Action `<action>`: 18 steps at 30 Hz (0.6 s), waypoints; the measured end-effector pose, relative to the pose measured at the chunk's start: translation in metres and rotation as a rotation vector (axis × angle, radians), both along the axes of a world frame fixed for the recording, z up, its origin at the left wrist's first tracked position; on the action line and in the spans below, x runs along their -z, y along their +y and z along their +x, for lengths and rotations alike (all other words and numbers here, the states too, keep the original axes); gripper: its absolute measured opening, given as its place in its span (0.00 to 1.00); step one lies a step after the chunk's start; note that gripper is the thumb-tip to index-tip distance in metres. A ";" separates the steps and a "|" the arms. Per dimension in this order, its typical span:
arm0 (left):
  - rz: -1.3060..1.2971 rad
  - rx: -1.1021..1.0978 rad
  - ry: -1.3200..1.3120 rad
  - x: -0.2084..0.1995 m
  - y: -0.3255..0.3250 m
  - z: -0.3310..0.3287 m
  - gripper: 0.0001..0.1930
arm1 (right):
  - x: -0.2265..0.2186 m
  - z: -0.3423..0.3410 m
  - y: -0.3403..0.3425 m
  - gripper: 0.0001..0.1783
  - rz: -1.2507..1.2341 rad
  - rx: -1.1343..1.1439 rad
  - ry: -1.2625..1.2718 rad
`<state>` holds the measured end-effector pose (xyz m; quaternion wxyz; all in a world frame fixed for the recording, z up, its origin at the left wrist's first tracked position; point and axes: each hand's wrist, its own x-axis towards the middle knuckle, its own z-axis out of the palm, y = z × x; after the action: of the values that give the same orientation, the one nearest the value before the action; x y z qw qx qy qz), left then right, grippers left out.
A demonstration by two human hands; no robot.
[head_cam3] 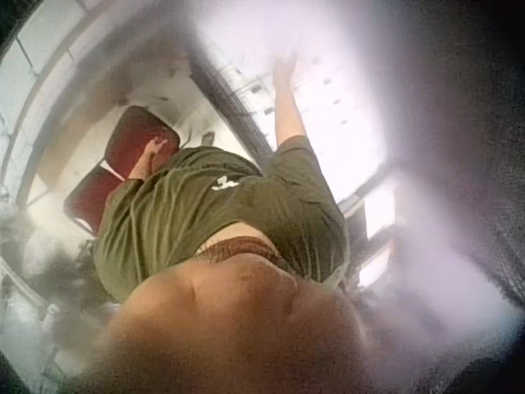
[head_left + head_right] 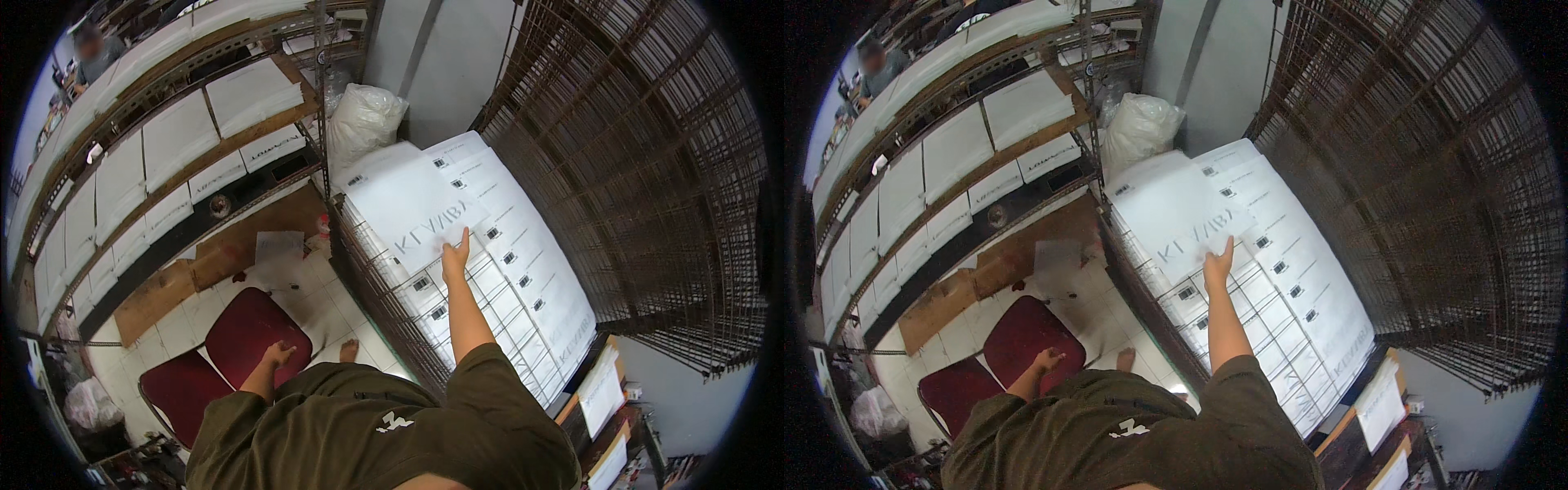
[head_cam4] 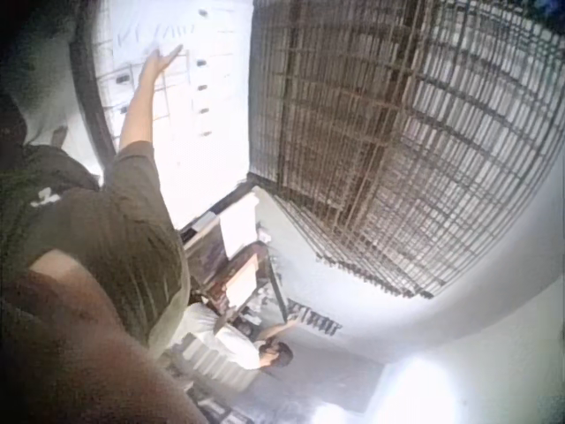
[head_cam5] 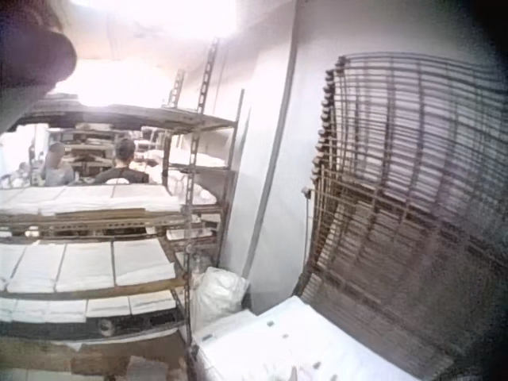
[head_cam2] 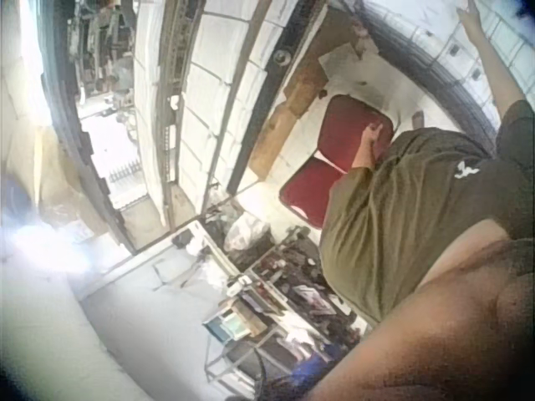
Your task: The person repeatedly picks up white papers from a table and places them onto a large stack on a metal rack. The person handles the papers one at a time, moving them from the table to the rack in a repetitive cycle.
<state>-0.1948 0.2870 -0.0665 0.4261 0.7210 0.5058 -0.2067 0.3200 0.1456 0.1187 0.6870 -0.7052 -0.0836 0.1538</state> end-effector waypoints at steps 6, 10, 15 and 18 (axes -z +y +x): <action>-0.050 -0.068 0.103 -0.047 0.007 -0.004 0.33 | 0.048 -0.004 -0.035 0.41 -0.156 0.067 -0.074; -0.041 -0.105 0.020 -0.018 0.004 -0.017 0.32 | 0.053 -0.003 -0.040 0.40 -0.159 0.041 -0.165; 0.024 -0.017 -0.020 -0.027 -0.003 0.008 0.32 | 0.054 -0.007 -0.049 0.40 -0.130 0.029 -0.146; -0.036 0.085 0.007 -0.047 0.003 0.026 0.31 | 0.058 -0.006 -0.054 0.40 -0.180 0.039 -0.163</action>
<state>-0.1688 0.2899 -0.0196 0.4282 0.7334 0.4723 -0.2362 0.3143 0.0912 0.0604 0.6146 -0.7758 -0.1112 0.0897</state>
